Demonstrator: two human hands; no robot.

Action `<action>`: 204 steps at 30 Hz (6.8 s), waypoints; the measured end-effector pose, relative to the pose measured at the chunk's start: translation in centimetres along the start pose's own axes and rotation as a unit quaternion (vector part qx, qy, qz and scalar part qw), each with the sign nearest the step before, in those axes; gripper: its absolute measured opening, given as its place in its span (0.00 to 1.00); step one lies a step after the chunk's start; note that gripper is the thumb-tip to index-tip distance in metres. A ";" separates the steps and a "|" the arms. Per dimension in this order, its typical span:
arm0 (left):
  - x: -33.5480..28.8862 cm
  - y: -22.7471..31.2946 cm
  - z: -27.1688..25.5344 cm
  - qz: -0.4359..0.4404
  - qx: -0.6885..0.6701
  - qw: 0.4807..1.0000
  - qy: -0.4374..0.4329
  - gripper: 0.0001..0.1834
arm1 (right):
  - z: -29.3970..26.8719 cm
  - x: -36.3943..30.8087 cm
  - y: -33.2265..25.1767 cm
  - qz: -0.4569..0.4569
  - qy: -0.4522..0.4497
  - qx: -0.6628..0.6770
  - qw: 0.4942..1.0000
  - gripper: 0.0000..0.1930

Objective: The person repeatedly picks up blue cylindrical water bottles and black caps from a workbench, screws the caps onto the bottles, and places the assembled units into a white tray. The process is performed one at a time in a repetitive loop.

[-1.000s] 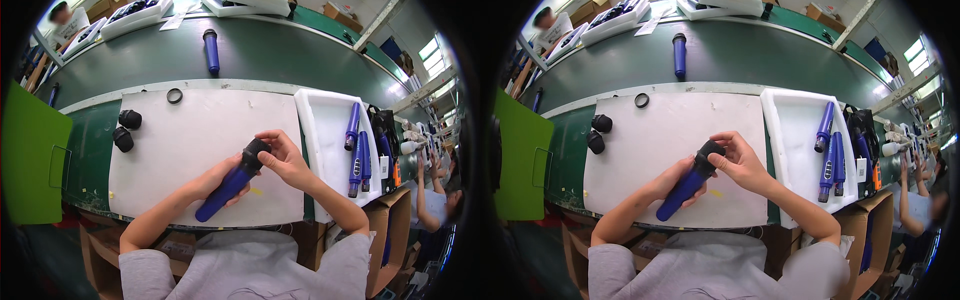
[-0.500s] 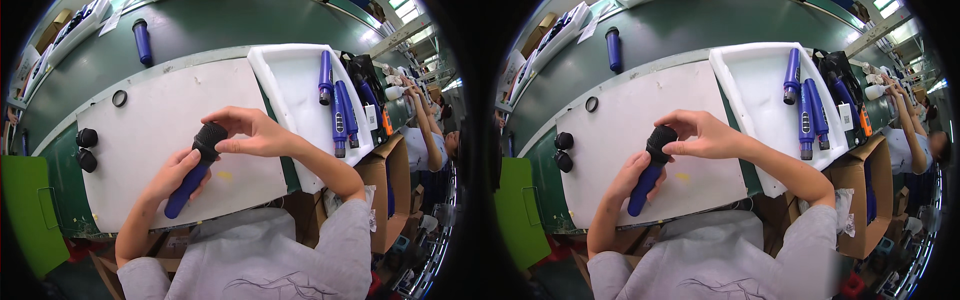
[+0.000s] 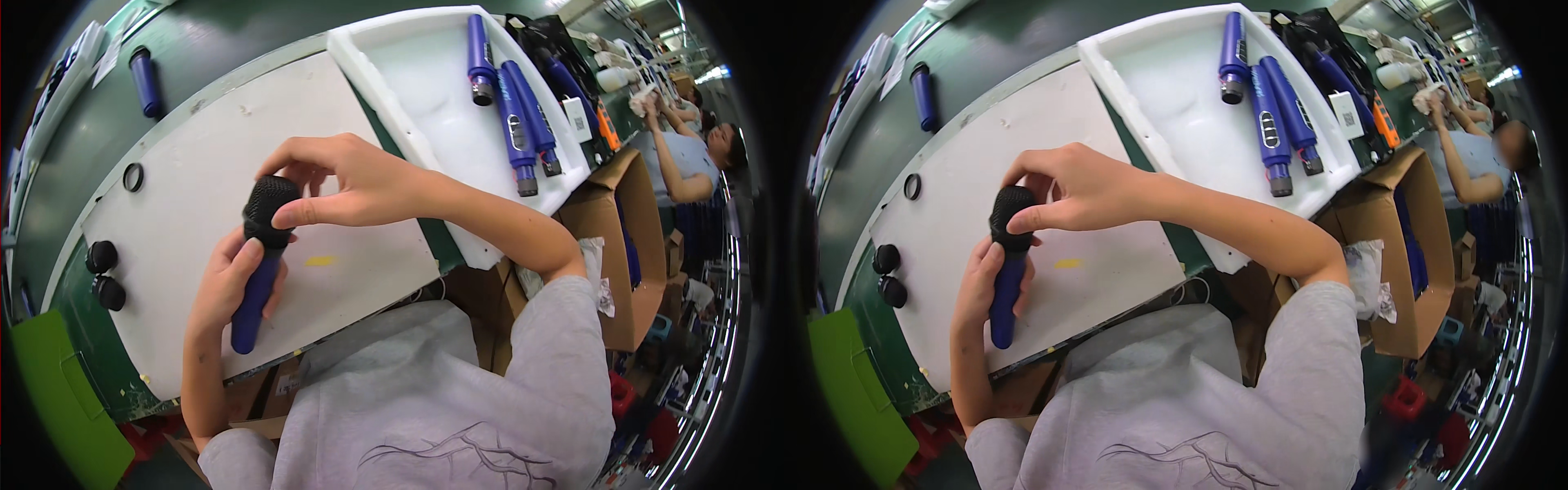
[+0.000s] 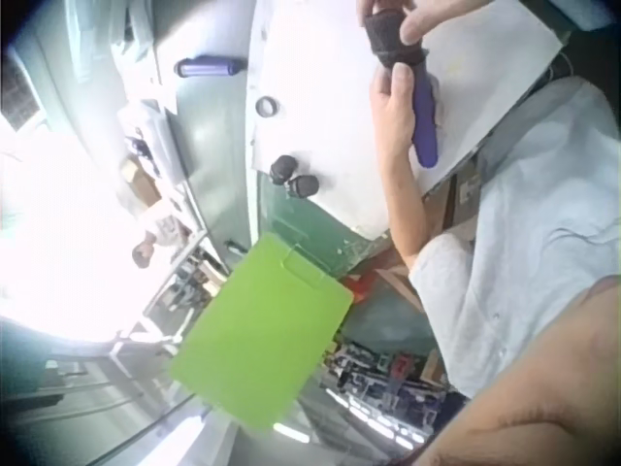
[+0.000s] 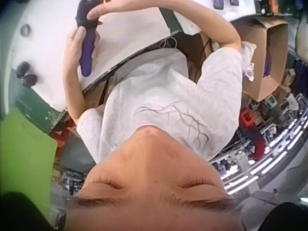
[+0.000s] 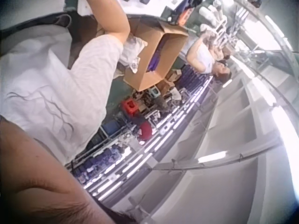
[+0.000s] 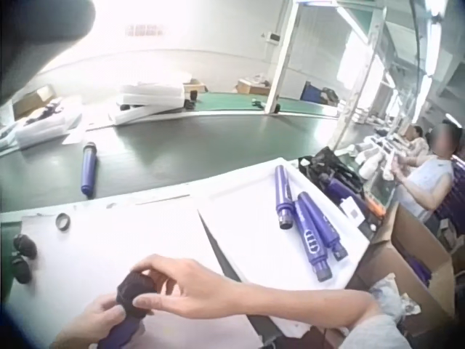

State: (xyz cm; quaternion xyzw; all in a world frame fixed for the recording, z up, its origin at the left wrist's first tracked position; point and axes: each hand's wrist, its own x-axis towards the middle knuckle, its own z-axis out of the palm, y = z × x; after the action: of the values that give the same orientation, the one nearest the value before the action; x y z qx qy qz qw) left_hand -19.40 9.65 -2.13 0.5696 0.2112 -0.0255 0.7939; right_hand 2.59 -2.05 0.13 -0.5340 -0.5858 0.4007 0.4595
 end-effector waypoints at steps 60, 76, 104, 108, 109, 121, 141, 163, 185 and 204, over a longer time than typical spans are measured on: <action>-1.2 -0.5 -1.4 0.038 0.014 0.998 -0.056 0.27 | 3.2 -0.8 -0.1 0.039 0.010 -0.018 0.999 0.29; -0.8 -0.1 -1.9 -0.016 -0.018 0.997 -0.077 0.30 | 3.2 -0.2 -0.7 0.073 -0.014 -0.033 0.997 0.26; -1.1 1.9 -1.4 -0.023 0.035 0.998 -0.056 0.15 | 1.4 -0.6 -0.5 0.069 -0.025 0.094 0.993 0.27; -1.0 1.7 -1.5 -0.009 0.062 0.997 -0.051 0.19 | 1.2 -0.5 -0.4 0.058 -0.025 0.069 0.996 0.26; -1.0 1.7 -1.3 -0.013 0.065 0.997 -0.046 0.19 | 1.2 -0.6 -0.3 0.068 -0.025 0.071 0.995 0.25; -0.9 1.6 -0.7 -0.041 0.064 0.997 -0.012 0.21 | 1.1 -0.6 0.1 0.069 -0.037 0.008 0.997 0.24; -1.2 2.0 -1.1 -0.029 0.084 0.995 -0.036 0.19 | 1.3 -0.7 -0.3 0.056 -0.041 0.048 0.996 0.26; -1.6 1.8 -0.3 0.083 0.240 0.966 0.055 0.21 | 1.5 -0.8 -0.4 0.063 -0.034 0.022 0.997 0.24; -1.4 1.0 0.1 0.086 0.277 0.952 0.101 0.26 | 1.7 -0.5 -1.2 0.080 -0.027 -0.057 0.995 0.22; -2.3 3.1 -0.3 -0.010 0.138 0.990 0.005 0.21 | 1.1 -0.5 -1.1 -0.054 -0.029 -0.094 0.994 0.28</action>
State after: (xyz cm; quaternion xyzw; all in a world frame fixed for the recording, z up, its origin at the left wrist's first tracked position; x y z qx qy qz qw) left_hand -20.70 10.60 1.39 0.6714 0.2150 -0.0594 0.7067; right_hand 1.26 -2.65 0.82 -0.5308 -0.6621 0.3337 0.4104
